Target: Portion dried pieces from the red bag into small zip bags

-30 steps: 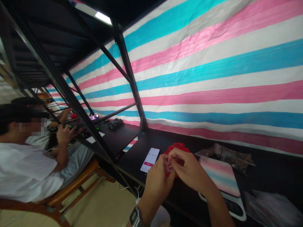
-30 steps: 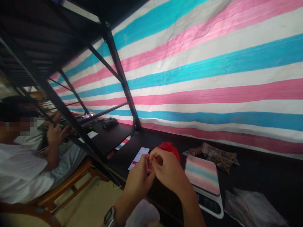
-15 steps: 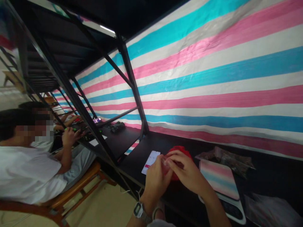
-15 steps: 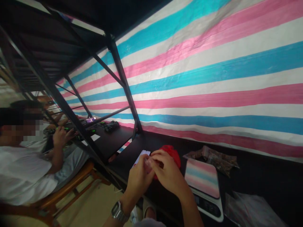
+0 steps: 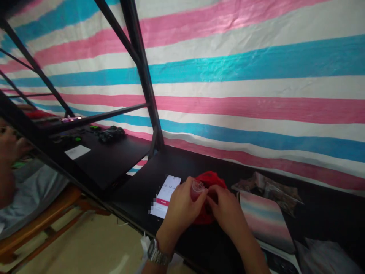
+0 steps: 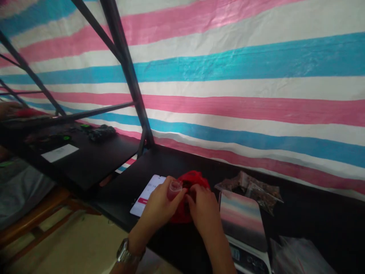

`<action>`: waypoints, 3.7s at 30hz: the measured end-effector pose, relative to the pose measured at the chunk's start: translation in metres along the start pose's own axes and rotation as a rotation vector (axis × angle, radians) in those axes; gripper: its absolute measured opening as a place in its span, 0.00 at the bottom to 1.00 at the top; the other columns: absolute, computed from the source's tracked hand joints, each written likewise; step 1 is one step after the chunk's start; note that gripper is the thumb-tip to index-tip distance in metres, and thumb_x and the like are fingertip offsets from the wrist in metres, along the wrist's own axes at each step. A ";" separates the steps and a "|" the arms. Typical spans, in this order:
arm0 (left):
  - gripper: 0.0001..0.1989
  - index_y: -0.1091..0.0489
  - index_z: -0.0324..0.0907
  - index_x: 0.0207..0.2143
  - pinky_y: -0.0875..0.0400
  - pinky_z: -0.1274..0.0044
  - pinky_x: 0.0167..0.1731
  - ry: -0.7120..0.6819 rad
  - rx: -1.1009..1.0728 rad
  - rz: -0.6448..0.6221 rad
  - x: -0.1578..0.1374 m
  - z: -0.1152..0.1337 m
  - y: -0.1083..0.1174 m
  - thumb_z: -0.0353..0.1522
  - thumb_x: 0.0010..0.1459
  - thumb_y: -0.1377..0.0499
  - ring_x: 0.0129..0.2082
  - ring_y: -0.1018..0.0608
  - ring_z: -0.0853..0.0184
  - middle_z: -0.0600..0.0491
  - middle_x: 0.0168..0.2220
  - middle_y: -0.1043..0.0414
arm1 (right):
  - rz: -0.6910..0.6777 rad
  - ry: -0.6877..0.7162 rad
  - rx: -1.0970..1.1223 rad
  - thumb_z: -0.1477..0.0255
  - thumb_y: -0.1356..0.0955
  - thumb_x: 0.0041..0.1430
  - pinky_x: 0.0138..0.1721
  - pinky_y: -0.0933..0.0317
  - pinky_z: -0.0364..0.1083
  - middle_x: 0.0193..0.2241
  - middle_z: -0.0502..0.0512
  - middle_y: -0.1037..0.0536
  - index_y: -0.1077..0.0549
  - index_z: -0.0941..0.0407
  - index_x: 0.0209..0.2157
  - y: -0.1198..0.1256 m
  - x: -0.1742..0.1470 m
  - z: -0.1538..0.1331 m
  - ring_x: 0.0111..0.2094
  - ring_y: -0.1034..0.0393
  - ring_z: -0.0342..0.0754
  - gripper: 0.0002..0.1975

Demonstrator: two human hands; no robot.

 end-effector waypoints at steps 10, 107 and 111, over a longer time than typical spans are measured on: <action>0.11 0.35 0.48 0.36 0.34 0.74 0.33 0.128 -0.282 -0.103 -0.014 -0.044 -0.020 0.22 0.57 0.43 0.33 0.21 0.61 0.54 0.32 0.23 | 0.092 0.002 0.104 0.79 0.30 0.60 0.57 0.34 0.59 0.49 0.59 0.18 0.19 0.50 0.46 -0.017 0.005 -0.003 0.52 0.24 0.60 0.16; 0.15 0.30 0.42 0.54 0.26 0.62 0.40 -0.126 0.089 0.365 -0.026 -0.028 -0.044 0.29 0.65 0.42 0.41 0.16 0.53 0.45 0.46 0.17 | 0.059 -0.118 0.552 0.63 0.29 0.62 0.50 0.26 0.52 0.43 0.55 0.14 0.18 0.51 0.44 0.025 -0.004 -0.023 0.43 0.18 0.53 0.11; 0.15 0.30 0.43 0.52 0.26 0.63 0.38 -0.127 0.076 0.357 -0.026 -0.027 -0.042 0.28 0.63 0.42 0.40 0.16 0.54 0.45 0.45 0.17 | 0.108 -0.016 0.426 0.69 0.28 0.59 0.54 0.29 0.53 0.46 0.53 0.14 0.18 0.49 0.43 0.028 -0.008 -0.032 0.47 0.20 0.53 0.10</action>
Point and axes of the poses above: each hand's wrist, its own x-axis towards the middle knuckle, its own y-axis out of the back of the hand, z = x × y, the point moved 3 cm from there along x, towards the middle knuckle
